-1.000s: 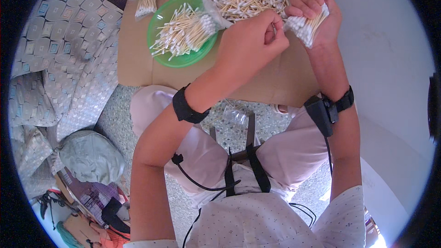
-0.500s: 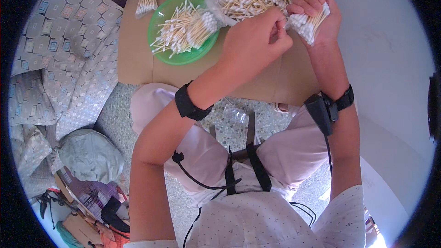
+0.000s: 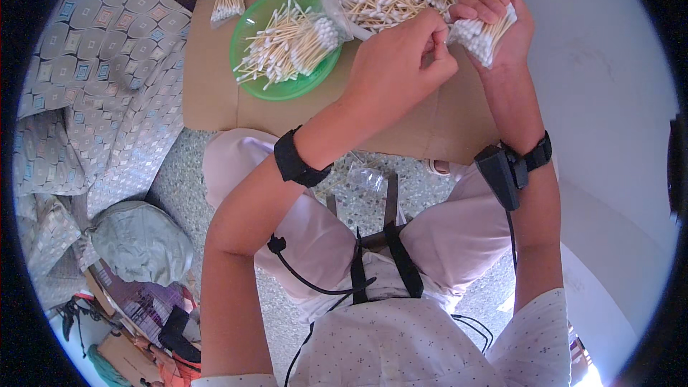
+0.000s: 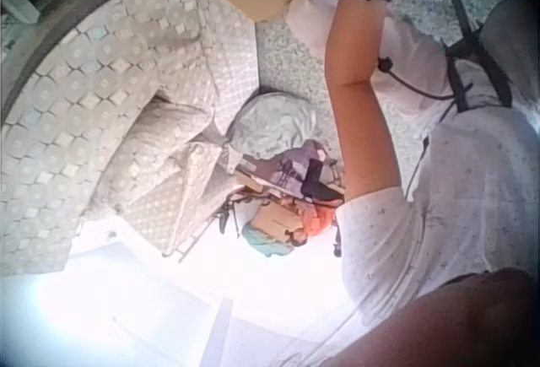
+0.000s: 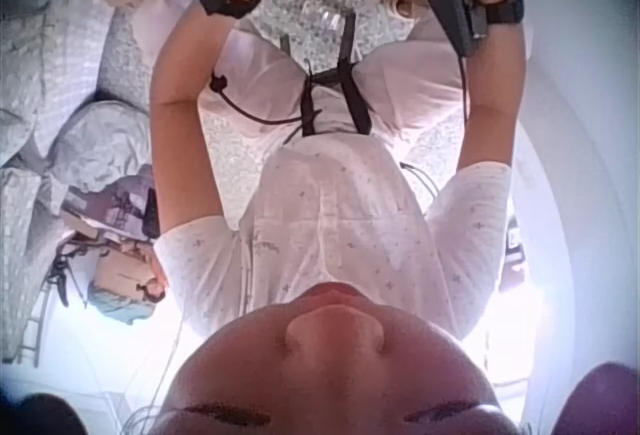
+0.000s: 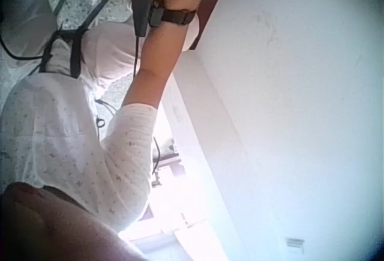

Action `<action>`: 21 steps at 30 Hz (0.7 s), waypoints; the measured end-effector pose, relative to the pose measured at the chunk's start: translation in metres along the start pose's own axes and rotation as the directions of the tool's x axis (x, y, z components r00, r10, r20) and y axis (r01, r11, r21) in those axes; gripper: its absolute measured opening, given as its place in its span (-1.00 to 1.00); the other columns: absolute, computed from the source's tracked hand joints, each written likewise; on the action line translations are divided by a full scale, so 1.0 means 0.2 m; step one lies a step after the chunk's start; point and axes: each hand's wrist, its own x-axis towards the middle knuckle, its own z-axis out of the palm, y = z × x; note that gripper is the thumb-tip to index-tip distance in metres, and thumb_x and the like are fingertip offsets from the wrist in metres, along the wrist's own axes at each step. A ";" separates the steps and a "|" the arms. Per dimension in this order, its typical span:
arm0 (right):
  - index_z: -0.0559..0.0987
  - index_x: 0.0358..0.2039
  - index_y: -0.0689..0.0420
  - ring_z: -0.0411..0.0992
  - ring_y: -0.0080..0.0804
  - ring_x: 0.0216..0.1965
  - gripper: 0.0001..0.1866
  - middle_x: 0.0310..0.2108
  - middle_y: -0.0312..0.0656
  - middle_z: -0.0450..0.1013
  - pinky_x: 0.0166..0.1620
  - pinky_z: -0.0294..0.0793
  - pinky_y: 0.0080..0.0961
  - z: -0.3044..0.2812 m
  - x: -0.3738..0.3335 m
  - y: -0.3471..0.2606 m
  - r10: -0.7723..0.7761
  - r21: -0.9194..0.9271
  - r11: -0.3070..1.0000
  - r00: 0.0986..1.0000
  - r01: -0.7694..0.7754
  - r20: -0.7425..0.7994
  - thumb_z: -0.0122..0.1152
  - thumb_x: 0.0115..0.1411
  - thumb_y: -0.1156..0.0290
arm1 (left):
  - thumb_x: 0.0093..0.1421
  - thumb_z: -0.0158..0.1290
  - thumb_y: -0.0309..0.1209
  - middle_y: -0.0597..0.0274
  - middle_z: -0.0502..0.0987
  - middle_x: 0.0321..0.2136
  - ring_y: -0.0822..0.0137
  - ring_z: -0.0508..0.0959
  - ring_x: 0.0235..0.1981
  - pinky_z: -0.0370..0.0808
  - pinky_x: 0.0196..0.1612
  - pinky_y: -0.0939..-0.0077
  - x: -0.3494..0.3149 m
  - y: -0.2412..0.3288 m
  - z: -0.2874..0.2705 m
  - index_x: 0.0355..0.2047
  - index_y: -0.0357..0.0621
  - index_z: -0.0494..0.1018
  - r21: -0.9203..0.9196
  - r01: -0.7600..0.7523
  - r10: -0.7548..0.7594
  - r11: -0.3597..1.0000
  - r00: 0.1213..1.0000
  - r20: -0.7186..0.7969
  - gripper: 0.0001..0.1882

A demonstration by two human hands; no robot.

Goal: Sort cotton swabs into groups and place them into small plastic bags.

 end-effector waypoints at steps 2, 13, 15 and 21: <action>0.20 -0.71 0.01 0.09 -0.56 -0.66 -0.66 -0.74 -0.39 0.10 -0.42 0.16 -0.55 0.00 0.00 -0.01 0.014 -0.009 1.000 1.000 -0.013 0.009 -0.20 0.24 0.35 | -0.01 0.05 -0.41 0.14 0.40 -0.69 0.14 0.45 -0.66 0.35 -0.57 0.30 0.00 0.01 0.00 -0.44 -0.13 0.30 -0.022 0.035 -0.035 0.999 0.999 0.017 -0.84; 0.19 -0.70 0.01 0.10 -0.56 -0.65 -0.67 -0.73 -0.39 0.10 -0.41 0.17 -0.55 0.00 0.00 -0.01 -0.015 -0.023 1.000 1.000 0.015 0.023 -0.22 0.23 0.37 | 0.00 0.05 -0.45 0.14 0.36 -0.72 0.16 0.41 -0.69 0.32 -0.58 0.32 0.00 0.01 0.00 -0.44 -0.14 0.30 -0.064 0.013 -0.014 0.998 1.000 -0.003 -0.85; 0.19 -0.70 0.01 0.10 -0.56 -0.66 -0.67 -0.73 -0.39 0.10 -0.42 0.17 -0.55 0.00 0.00 -0.01 -0.017 -0.019 1.000 1.000 0.017 0.017 -0.22 0.23 0.37 | 0.00 0.05 -0.45 0.14 0.35 -0.72 0.16 0.41 -0.69 0.32 -0.57 0.33 0.00 0.01 0.00 -0.44 -0.14 0.30 -0.064 0.009 -0.009 0.998 1.000 0.000 -0.85; 0.19 -0.71 0.00 0.09 -0.56 -0.66 -0.66 -0.74 -0.39 0.09 -0.42 0.18 -0.55 0.00 0.00 -0.01 -0.026 -0.012 1.000 1.000 0.026 -0.013 -0.21 0.23 0.37 | -0.01 0.06 -0.46 0.13 0.36 -0.71 0.15 0.41 -0.69 0.32 -0.58 0.33 -0.01 0.00 0.01 -0.43 -0.14 0.30 -0.057 -0.034 0.033 0.998 0.999 -0.016 -0.84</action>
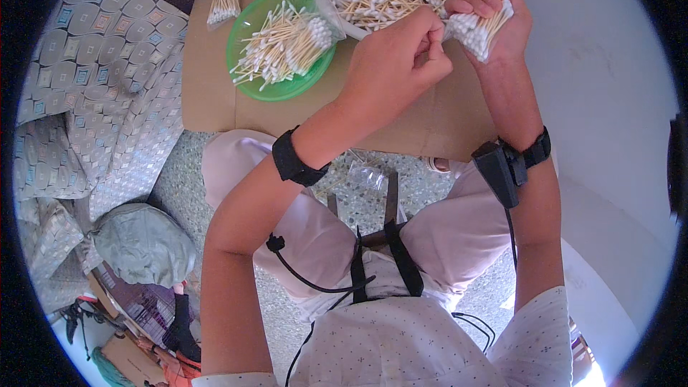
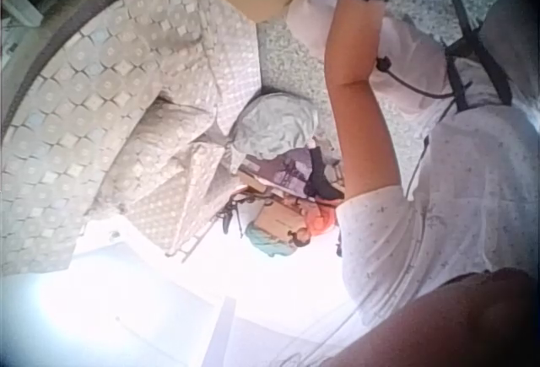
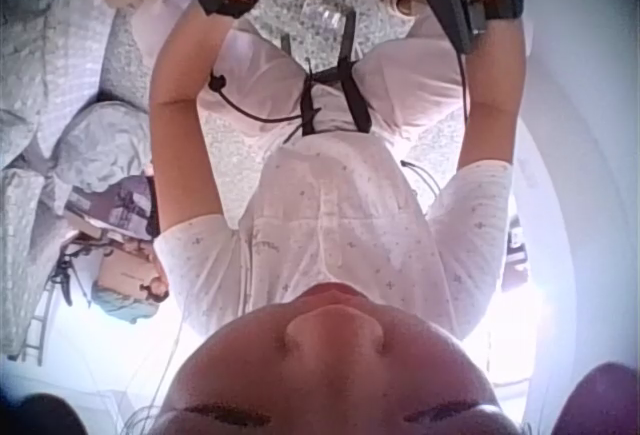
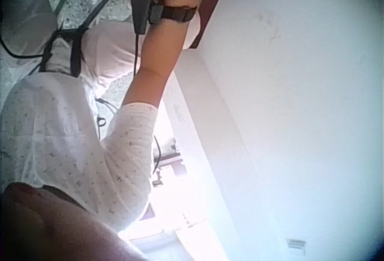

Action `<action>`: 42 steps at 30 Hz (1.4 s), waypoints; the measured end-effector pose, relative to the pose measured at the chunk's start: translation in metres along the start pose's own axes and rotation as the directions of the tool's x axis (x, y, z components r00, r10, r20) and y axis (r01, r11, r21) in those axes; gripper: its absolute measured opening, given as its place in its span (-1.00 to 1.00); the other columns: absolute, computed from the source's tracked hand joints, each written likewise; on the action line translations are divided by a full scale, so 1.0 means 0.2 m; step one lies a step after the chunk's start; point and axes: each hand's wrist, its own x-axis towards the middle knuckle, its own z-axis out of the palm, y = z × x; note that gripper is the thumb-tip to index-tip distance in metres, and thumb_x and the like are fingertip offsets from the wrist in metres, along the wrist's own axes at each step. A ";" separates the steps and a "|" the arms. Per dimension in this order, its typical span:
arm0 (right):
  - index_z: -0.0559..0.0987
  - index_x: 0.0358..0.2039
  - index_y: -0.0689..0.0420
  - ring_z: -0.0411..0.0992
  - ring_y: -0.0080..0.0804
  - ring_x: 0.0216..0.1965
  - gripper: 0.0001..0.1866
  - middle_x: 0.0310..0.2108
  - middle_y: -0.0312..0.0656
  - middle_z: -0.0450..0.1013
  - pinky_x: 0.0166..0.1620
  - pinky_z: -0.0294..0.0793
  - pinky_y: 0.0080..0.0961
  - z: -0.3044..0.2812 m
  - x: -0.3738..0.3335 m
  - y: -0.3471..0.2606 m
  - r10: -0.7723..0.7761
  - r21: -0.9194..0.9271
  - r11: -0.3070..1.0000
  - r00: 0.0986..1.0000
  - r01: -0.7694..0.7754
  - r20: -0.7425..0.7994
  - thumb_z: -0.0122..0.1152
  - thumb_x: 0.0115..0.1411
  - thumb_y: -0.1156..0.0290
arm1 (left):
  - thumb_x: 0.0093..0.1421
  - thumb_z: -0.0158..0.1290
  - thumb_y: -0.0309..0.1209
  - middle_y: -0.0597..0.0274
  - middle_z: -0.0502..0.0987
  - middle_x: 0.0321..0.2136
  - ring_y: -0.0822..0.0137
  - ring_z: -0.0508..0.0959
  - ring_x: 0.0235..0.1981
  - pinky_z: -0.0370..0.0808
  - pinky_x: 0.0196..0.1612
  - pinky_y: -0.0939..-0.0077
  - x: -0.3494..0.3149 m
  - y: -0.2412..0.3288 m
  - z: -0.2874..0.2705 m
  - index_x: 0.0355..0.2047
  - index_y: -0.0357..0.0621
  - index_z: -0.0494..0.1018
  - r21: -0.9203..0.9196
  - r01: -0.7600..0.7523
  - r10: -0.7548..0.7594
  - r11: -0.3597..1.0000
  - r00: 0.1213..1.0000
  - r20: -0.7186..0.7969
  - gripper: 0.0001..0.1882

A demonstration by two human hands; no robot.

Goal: Sort cotton swabs into groups and place them into small plastic bags.

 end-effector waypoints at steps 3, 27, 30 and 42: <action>0.20 -0.71 0.01 0.10 -0.56 -0.66 -0.67 -0.74 -0.40 0.10 -0.42 0.19 -0.54 0.00 0.00 0.00 0.003 0.007 1.000 1.000 -0.003 -0.004 -0.20 0.22 0.36 | 0.00 0.05 -0.47 0.13 0.35 -0.71 0.14 0.40 -0.69 0.32 -0.58 0.33 0.00 0.00 0.00 -0.43 -0.14 0.30 -0.006 -0.013 0.013 1.000 1.000 -0.005 -0.84; 0.21 -0.70 0.02 0.12 -0.55 -0.65 -0.71 -0.73 -0.40 0.10 -0.41 0.15 -0.54 -0.02 0.00 -0.07 -0.049 0.036 0.998 0.999 0.049 0.012 -0.22 0.18 0.39 | 0.09 -0.02 -0.48 0.13 0.34 -0.66 0.26 0.33 -0.67 0.32 -0.54 0.45 -0.05 0.06 -0.02 -0.38 -0.20 0.26 -0.210 0.100 -0.088 0.972 0.994 0.066 -0.87; 0.21 -0.70 0.02 0.11 -0.55 -0.65 -0.70 -0.73 -0.40 0.10 -0.42 0.14 -0.55 -0.02 0.00 -0.05 -0.027 0.021 0.999 0.998 0.025 0.059 -0.23 0.20 0.39 | 0.13 -0.05 -0.48 0.12 0.35 -0.65 0.28 0.34 -0.67 0.33 -0.53 0.44 -0.03 0.05 -0.03 -0.35 -0.22 0.24 -0.194 0.078 -0.079 0.978 0.997 0.003 -0.87; 0.20 -0.71 0.01 0.07 -0.57 -0.65 -0.66 -0.74 -0.40 0.08 -0.43 0.13 -0.57 0.02 0.00 -0.01 0.034 0.008 0.999 0.994 -0.035 0.102 -0.20 0.24 0.36 | 0.16 0.04 -0.41 0.37 0.36 -0.63 0.61 0.31 -0.62 0.28 -0.56 0.66 -0.03 0.02 0.01 -0.35 -0.19 0.38 -0.144 0.079 -0.084 0.987 0.996 -0.030 -0.88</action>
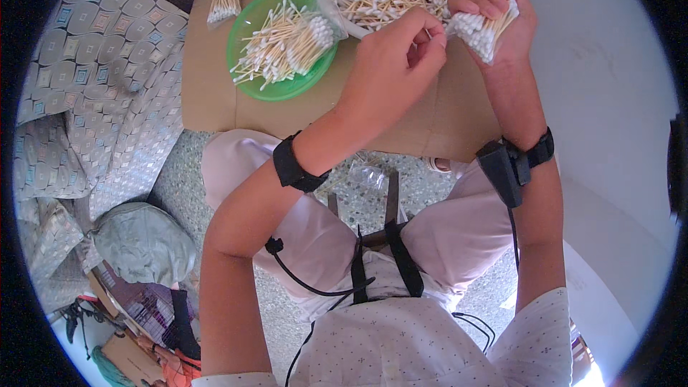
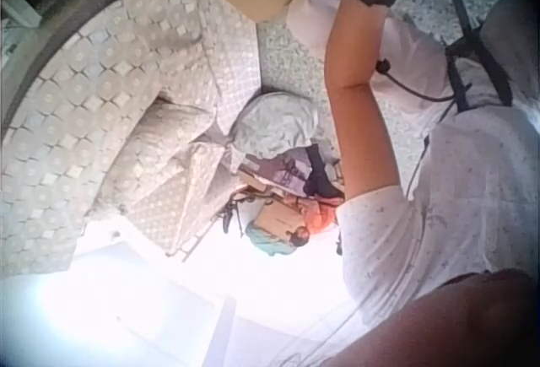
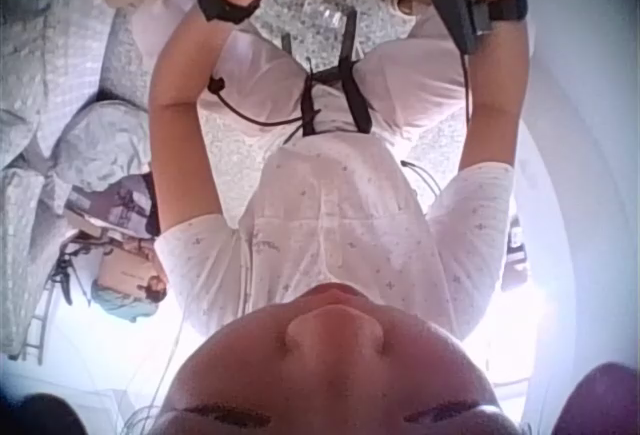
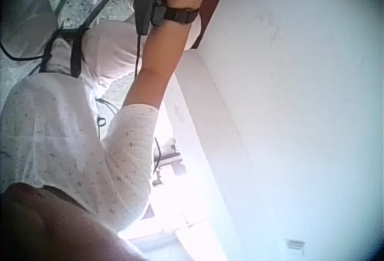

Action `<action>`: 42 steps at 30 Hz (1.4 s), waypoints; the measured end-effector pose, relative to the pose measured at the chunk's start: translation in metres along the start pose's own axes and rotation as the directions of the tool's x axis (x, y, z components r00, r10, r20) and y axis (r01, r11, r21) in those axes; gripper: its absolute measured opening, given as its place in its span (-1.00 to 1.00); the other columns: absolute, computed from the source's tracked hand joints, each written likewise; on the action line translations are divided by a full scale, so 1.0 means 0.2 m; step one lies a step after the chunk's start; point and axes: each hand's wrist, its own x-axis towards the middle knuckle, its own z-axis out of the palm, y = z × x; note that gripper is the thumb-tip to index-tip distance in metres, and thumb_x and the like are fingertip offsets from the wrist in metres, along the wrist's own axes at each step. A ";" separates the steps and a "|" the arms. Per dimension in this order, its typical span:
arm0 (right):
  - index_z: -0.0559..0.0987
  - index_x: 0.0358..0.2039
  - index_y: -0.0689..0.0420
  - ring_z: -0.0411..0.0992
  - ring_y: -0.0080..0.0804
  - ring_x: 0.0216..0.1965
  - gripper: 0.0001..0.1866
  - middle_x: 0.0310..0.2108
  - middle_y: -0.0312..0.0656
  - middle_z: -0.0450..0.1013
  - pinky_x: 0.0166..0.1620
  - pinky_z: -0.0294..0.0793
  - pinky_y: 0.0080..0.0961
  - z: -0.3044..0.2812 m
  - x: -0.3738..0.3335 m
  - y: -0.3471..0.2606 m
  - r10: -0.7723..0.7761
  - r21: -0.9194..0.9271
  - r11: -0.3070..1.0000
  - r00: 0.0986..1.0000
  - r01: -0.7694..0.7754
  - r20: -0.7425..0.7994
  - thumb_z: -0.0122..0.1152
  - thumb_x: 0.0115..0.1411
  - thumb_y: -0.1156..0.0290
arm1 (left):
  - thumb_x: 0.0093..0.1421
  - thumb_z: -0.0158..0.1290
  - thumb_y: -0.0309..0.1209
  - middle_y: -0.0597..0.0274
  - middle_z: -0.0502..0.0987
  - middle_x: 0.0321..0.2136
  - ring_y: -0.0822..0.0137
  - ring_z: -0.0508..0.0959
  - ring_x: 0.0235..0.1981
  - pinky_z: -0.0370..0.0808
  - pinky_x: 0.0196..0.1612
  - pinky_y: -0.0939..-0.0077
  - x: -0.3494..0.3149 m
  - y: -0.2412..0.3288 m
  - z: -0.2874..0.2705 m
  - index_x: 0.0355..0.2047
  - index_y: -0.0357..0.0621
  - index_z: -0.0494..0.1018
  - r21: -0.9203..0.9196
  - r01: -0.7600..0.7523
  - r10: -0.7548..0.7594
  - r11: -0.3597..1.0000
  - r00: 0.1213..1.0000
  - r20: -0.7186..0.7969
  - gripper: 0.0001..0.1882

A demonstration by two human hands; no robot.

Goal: Sort cotton swabs into groups and place them into small plastic bags.

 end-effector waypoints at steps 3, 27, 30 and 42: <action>0.20 -0.71 0.01 0.08 -0.57 -0.65 -0.65 -0.74 -0.41 0.09 -0.43 0.14 -0.57 0.01 0.00 0.00 -0.001 -0.018 1.000 1.000 0.001 -0.018 -0.20 0.25 0.34 | 0.07 0.06 -0.47 0.17 0.42 -0.65 0.33 0.43 -0.65 0.38 -0.53 0.50 0.01 0.02 -0.01 -0.42 -0.20 0.34 -0.019 0.031 -0.031 0.999 1.000 -0.004 -0.88; 0.22 -0.69 0.02 0.09 -0.58 -0.65 -0.70 -0.72 -0.42 0.10 -0.42 0.15 -0.55 -0.06 0.03 -0.06 -0.042 0.014 0.999 0.998 0.042 -0.043 -0.20 0.20 0.36 | -0.05 0.07 -0.46 0.24 0.30 -0.74 0.46 0.29 -0.72 0.27 -0.62 0.54 -0.05 0.03 0.01 -0.53 -0.20 0.31 0.158 -0.058 0.046 0.986 0.996 0.076 -0.85; 0.22 -0.70 0.02 0.10 -0.57 -0.65 -0.69 -0.72 -0.41 0.11 -0.42 0.15 -0.55 -0.06 0.03 -0.07 -0.056 0.032 0.998 0.998 0.058 -0.040 -0.20 0.20 0.36 | -0.03 0.06 -0.45 0.19 0.33 -0.73 0.41 0.32 -0.72 0.28 -0.61 0.52 -0.08 0.02 0.04 -0.51 -0.19 0.32 0.080 -0.090 0.082 0.993 0.992 0.101 -0.86; 0.31 -0.69 0.02 0.17 -0.54 -0.69 -0.63 -0.73 -0.37 0.22 -0.48 0.23 -0.53 -0.01 0.02 0.02 -0.050 -0.043 0.998 0.998 0.048 -0.034 -0.20 0.26 0.24 | 0.09 0.06 -0.42 0.16 0.40 -0.70 0.32 0.46 -0.66 0.38 -0.56 0.47 0.00 0.01 -0.02 -0.38 -0.19 0.41 0.031 0.085 -0.081 0.996 0.989 -0.125 -0.87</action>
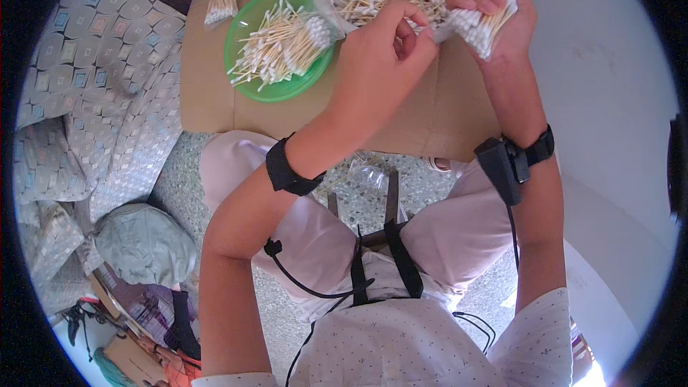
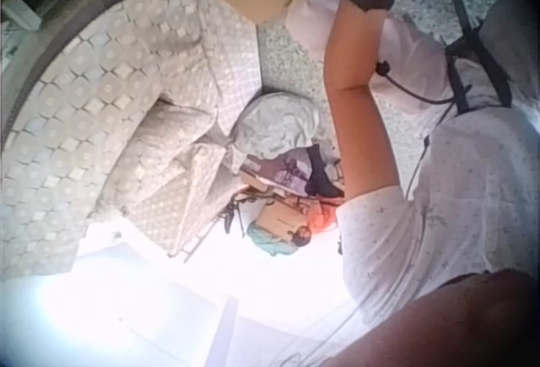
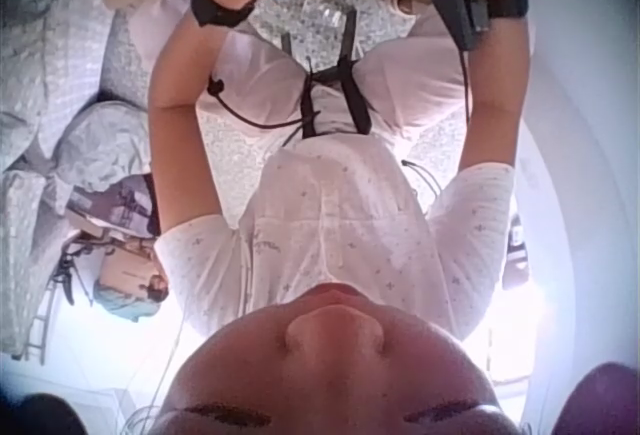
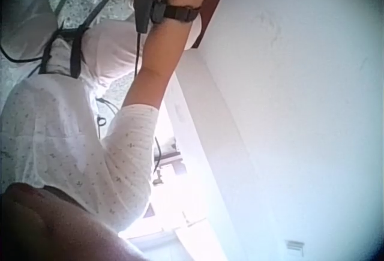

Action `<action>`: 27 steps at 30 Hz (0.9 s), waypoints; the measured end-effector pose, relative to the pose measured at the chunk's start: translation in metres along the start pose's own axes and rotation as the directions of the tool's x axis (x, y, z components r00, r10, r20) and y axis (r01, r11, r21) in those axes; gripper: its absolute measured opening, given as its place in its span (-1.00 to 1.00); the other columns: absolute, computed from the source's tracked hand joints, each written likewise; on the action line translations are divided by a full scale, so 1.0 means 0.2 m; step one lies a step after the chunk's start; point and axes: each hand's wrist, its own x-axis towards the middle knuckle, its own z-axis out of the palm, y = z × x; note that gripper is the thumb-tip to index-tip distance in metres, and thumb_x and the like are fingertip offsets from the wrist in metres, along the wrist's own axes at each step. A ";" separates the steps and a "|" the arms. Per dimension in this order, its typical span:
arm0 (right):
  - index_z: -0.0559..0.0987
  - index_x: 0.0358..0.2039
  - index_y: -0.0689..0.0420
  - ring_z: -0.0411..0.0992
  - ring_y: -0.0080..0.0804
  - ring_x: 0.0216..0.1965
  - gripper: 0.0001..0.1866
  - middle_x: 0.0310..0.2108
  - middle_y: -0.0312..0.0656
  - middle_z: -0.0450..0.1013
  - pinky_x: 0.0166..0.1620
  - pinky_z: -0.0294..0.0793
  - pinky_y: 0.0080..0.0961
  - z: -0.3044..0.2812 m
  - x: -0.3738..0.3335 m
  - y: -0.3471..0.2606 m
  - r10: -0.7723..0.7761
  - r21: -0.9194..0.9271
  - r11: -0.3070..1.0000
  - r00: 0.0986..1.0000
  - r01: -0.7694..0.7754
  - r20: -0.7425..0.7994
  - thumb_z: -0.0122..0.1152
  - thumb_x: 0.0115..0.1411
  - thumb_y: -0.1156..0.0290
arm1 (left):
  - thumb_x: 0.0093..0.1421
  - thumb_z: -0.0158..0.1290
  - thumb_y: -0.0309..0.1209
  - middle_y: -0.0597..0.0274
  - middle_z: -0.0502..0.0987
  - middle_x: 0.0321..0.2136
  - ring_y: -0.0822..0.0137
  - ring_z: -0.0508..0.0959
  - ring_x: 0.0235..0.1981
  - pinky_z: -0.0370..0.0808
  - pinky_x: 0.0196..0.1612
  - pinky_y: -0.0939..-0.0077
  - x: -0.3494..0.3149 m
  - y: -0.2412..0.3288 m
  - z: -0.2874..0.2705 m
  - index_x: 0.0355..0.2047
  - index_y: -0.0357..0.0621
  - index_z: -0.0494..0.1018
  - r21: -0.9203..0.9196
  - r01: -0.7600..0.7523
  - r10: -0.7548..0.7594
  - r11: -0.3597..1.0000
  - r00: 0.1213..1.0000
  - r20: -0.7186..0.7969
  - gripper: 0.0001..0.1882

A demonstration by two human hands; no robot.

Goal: Sort cotton swabs into groups and place them into small plastic bags.

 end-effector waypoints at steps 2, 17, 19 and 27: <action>0.23 -0.77 -0.06 0.11 -0.56 -0.82 -0.57 -0.84 -0.41 0.15 -0.62 0.21 -0.53 0.05 -0.01 0.03 -0.066 0.002 0.998 0.982 0.067 -0.178 -0.20 0.27 0.21 | 0.08 0.08 -0.38 0.17 0.44 -0.68 0.32 0.48 -0.66 0.41 -0.54 0.48 0.00 0.03 -0.01 -0.36 -0.17 0.44 0.054 0.032 -0.035 0.998 0.998 0.050 -0.85; 0.26 -0.76 -0.06 0.12 -0.53 -0.84 -0.58 -0.86 -0.40 0.15 -0.65 0.28 -0.49 0.10 -0.01 0.08 -0.127 -0.213 0.975 0.954 0.070 -0.271 -0.18 0.26 0.21 | -0.02 0.08 -0.35 0.16 0.47 -0.65 0.16 0.52 -0.60 0.43 -0.52 0.32 0.02 0.01 -0.02 -0.50 -0.13 0.38 0.318 -0.079 0.028 0.945 0.986 0.162 -0.85; 0.27 -0.76 -0.06 0.12 -0.53 -0.84 -0.59 -0.86 -0.40 0.15 -0.65 0.27 -0.50 0.10 -0.01 0.08 -0.127 -0.193 0.978 0.952 0.075 -0.277 -0.18 0.26 0.21 | -0.03 0.07 -0.35 0.15 0.47 -0.65 0.14 0.52 -0.60 0.43 -0.52 0.30 0.02 0.01 -0.03 -0.50 -0.13 0.38 0.306 -0.091 0.043 0.947 0.986 0.163 -0.85; 0.27 -0.76 -0.06 0.11 -0.55 -0.83 -0.59 -0.86 -0.41 0.15 -0.64 0.24 -0.52 0.09 0.00 0.07 -0.111 -0.167 0.984 0.955 0.066 -0.276 -0.17 0.25 0.22 | -0.04 0.07 -0.39 0.11 0.44 -0.66 0.09 0.49 -0.62 0.41 -0.54 0.27 0.02 0.00 -0.02 -0.52 -0.16 0.33 0.286 -0.143 0.099 0.948 0.982 0.163 -0.85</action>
